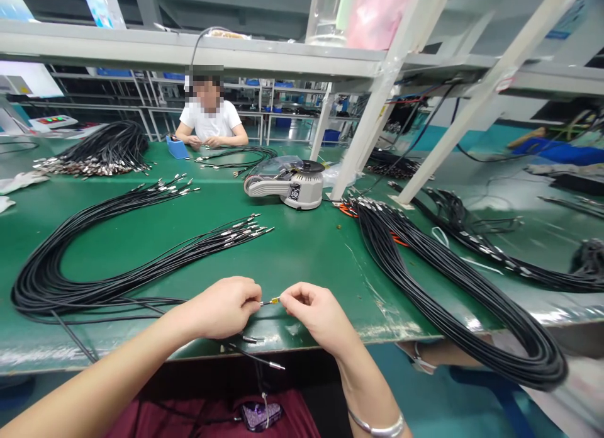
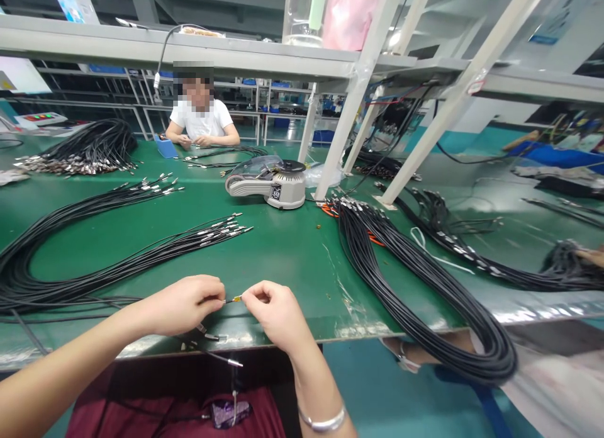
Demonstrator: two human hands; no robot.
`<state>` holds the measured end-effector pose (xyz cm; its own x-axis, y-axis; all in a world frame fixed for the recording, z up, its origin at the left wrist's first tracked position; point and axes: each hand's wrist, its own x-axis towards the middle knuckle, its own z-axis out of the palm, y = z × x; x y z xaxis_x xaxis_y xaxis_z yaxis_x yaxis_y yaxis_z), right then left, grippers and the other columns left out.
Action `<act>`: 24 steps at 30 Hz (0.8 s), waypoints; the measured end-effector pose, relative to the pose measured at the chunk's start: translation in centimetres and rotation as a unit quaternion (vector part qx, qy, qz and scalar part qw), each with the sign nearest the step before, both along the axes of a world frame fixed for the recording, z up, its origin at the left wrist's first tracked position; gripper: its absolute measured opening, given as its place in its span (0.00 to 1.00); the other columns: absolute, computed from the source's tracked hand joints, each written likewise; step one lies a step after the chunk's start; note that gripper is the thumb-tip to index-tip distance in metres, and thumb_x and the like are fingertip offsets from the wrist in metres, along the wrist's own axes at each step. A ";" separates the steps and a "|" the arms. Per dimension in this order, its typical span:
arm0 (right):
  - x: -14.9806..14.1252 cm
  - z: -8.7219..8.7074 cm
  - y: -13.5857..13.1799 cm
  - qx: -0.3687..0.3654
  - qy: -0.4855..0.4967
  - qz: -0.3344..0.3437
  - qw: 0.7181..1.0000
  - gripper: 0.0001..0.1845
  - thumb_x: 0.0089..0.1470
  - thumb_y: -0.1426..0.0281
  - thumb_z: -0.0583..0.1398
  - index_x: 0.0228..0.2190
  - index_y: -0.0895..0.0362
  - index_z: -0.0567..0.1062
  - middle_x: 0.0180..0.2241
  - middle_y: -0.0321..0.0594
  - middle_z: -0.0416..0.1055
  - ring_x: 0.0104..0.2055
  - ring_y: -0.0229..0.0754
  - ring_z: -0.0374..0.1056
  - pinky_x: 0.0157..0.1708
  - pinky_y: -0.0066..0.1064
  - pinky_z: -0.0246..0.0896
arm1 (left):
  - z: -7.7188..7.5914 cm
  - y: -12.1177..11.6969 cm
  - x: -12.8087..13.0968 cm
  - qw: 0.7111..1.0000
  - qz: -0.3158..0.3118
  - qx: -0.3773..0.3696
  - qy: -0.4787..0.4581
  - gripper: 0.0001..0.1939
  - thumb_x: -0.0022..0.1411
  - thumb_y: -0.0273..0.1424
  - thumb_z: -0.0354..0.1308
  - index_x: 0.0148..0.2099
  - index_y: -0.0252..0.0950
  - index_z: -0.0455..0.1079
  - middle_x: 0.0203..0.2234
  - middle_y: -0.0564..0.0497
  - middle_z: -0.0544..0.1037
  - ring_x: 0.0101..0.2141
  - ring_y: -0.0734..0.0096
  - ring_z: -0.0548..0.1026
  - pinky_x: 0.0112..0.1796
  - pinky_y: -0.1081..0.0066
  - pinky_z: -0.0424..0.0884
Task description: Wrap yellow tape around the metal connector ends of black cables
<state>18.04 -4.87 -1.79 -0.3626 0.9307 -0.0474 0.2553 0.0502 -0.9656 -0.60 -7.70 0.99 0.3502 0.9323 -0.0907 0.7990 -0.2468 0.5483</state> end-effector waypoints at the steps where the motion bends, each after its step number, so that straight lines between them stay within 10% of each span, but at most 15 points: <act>1: -0.1 -0.1 -0.1 -0.001 0.001 0.000 1.000 0.08 0.44 0.68 0.60 0.18 0.59 0.73 0.19 0.33 0.67 0.24 0.36 0.61 0.27 0.28 0.56 | -0.1 0.0 0.1 1.000 -0.003 0.004 0.005 0.11 0.57 0.31 0.46 0.25 0.37 0.66 0.23 0.54 0.69 0.27 0.71 0.65 0.29 0.73 0.58; 17: -0.3 -0.7 -0.9 -0.016 0.046 -0.022 0.999 0.10 0.45 0.65 0.61 0.22 0.60 0.74 0.20 0.34 0.68 0.25 0.36 0.62 0.28 0.28 0.57 | -1.4 -0.5 0.9 0.977 0.096 -0.116 -0.149 0.12 0.57 0.38 0.48 0.29 0.36 0.67 0.20 0.57 0.67 0.22 0.75 0.64 0.22 0.76 0.58; 24: -0.4 -0.8 -0.9 -0.042 0.056 -0.039 0.997 0.10 0.44 0.65 0.61 0.21 0.60 0.74 0.19 0.34 0.68 0.24 0.36 0.62 0.27 0.28 0.58 | -1.0 -0.4 1.0 0.998 0.030 0.008 -0.063 0.10 0.58 0.32 0.47 0.29 0.37 0.69 0.25 0.55 0.73 0.28 0.72 0.67 0.30 0.74 0.60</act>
